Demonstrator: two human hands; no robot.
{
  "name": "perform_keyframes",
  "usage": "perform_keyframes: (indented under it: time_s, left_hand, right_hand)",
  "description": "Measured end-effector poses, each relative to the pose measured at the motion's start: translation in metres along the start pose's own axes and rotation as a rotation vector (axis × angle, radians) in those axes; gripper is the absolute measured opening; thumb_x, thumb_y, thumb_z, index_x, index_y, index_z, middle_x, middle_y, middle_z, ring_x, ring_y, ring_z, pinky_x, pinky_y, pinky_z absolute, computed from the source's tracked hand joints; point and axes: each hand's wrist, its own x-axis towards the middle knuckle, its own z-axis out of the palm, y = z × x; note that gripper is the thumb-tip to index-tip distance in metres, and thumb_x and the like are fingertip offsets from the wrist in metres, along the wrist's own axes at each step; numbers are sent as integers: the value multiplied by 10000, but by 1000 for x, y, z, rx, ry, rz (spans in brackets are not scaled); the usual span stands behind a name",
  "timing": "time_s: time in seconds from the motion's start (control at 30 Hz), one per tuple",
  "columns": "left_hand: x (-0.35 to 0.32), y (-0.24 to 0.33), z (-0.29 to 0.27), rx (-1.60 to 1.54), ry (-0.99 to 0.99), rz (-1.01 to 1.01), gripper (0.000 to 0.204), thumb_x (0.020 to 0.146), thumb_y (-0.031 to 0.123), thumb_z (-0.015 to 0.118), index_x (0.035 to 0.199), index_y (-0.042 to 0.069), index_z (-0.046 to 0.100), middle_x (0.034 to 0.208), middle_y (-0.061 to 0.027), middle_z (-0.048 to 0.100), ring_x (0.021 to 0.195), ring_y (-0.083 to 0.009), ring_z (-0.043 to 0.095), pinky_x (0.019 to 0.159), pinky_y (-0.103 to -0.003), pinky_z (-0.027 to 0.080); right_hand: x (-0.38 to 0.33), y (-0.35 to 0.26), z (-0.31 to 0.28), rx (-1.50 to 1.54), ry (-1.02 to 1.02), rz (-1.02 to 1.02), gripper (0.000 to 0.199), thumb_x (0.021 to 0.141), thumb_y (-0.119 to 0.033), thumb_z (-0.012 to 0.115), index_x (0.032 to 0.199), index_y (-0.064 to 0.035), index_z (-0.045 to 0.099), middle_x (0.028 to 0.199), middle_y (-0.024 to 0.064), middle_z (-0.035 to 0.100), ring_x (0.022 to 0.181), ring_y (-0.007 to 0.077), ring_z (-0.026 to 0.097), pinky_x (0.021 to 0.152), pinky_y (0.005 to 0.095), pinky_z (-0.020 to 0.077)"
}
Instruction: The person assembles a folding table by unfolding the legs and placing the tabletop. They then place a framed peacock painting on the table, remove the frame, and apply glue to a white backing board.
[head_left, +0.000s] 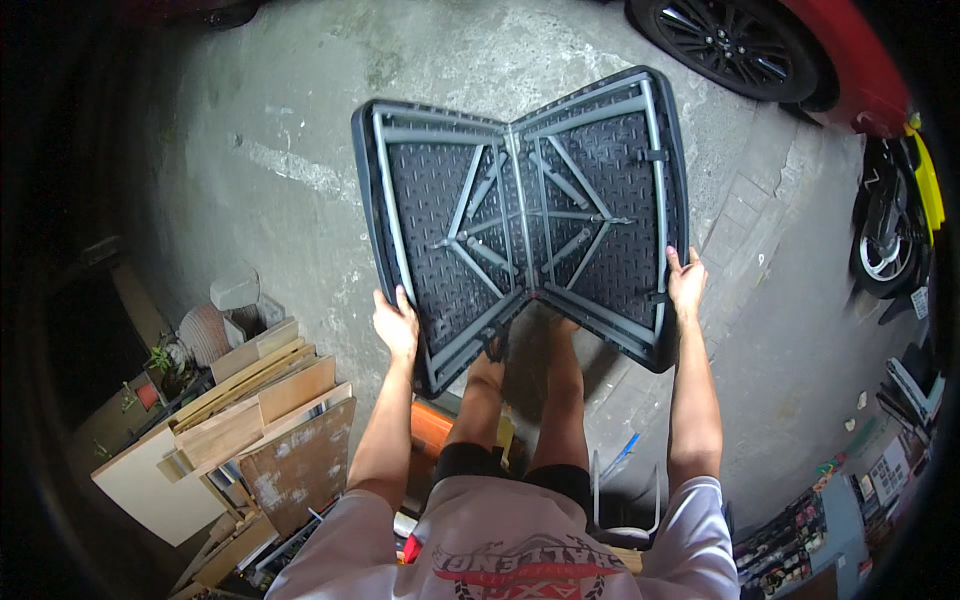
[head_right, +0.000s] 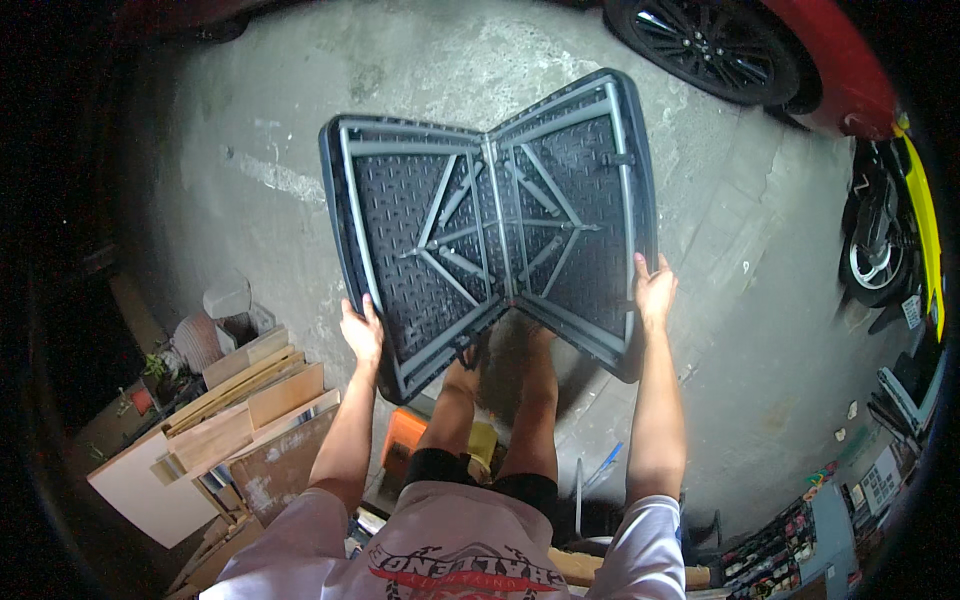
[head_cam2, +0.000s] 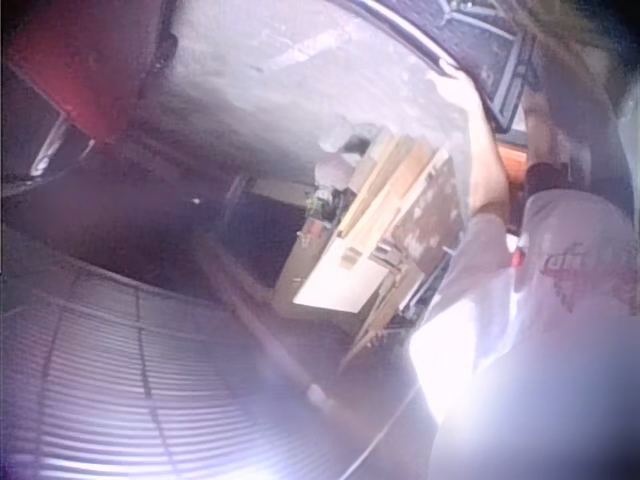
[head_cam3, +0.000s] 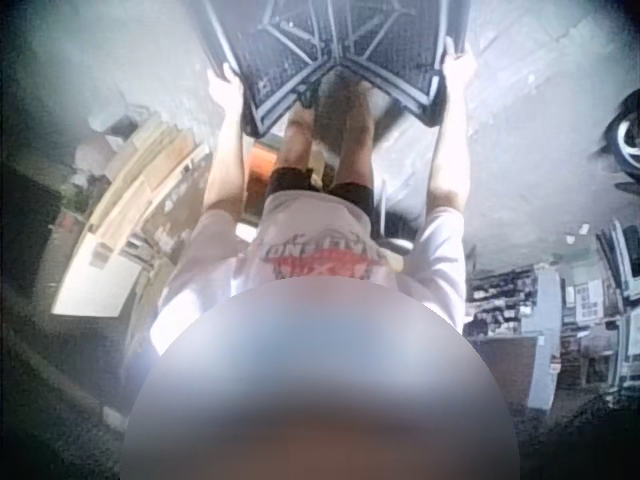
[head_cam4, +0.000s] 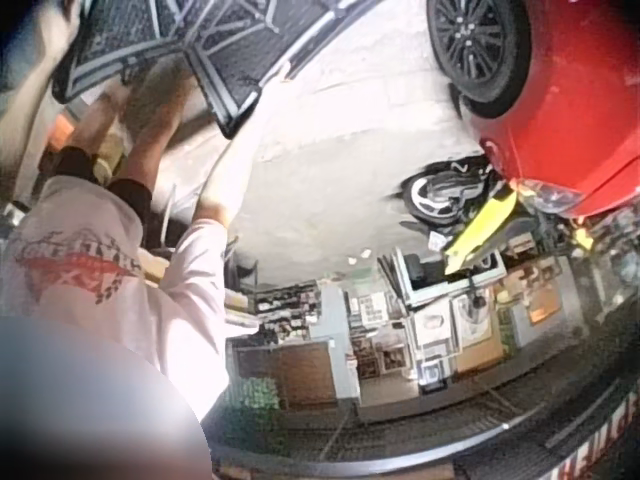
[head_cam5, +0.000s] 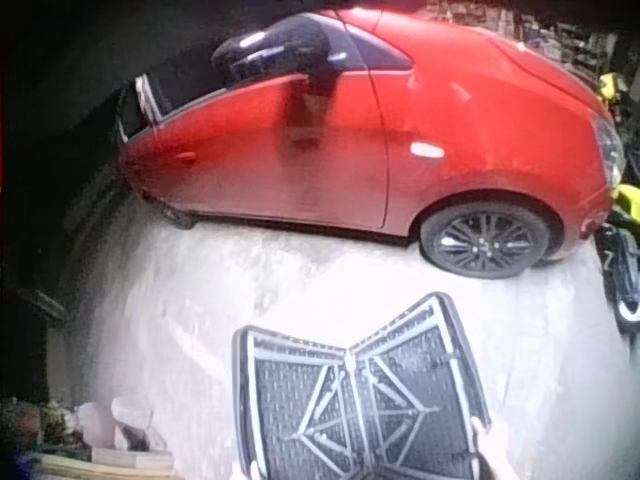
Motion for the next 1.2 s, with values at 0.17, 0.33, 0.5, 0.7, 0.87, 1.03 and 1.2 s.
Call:
perform_keyframes:
  time_s: [0.17,0.33,0.5,0.7,0.87,1.03,1.2]
  left_hand:
    - [-33,-86,86,-41,50,15,338,937,305,613,837,-3,515,602,-253,561,594,-452,606,566,-496,457]
    - [57,-193,183,-59,-28,-27,373,929,353,628,882,-6,540,718,-286,619,724,-479,635,624,-504,487]
    - [119,-292,245,72,19,-77,478,935,529,548,1066,70,570,907,-283,675,907,-491,639,772,-539,507]
    - [162,-417,340,-48,-108,-185,864,821,689,588,1203,-86,561,1164,-324,615,1128,-435,591,974,-477,449]
    - [193,-498,430,17,5,-313,1030,654,779,682,1221,-72,564,1177,-276,618,1131,-393,589,996,-459,428]
    - [186,-512,464,78,120,-332,1036,676,777,661,1300,-39,532,1263,-258,598,1202,-392,558,1031,-461,403]
    - [175,-500,458,10,145,-399,1025,735,763,617,1370,-31,487,1329,-267,553,1251,-380,529,1061,-434,390]
  right_hand:
    - [23,97,88,49,15,-100,728,865,-355,736,1286,184,486,880,225,703,836,235,667,828,352,504]
    - [114,187,171,36,28,-150,806,857,-379,748,1281,236,445,810,156,671,787,198,614,816,326,499]
    - [165,263,210,-5,-14,-101,644,920,-329,683,1273,174,490,1182,247,638,1097,275,607,982,341,441]
    - [230,320,247,29,45,-59,546,976,-392,578,1273,61,504,1100,175,642,985,239,603,881,360,471]
    - [268,348,295,26,138,-11,507,955,-418,606,1179,30,533,917,142,646,764,221,616,669,357,513]
    - [369,430,326,0,-14,66,763,906,-565,601,1354,29,433,1187,181,605,1055,275,585,913,385,483]
    - [424,487,343,248,-41,-32,558,951,-485,571,1219,4,584,1168,120,624,1052,237,584,910,375,471]
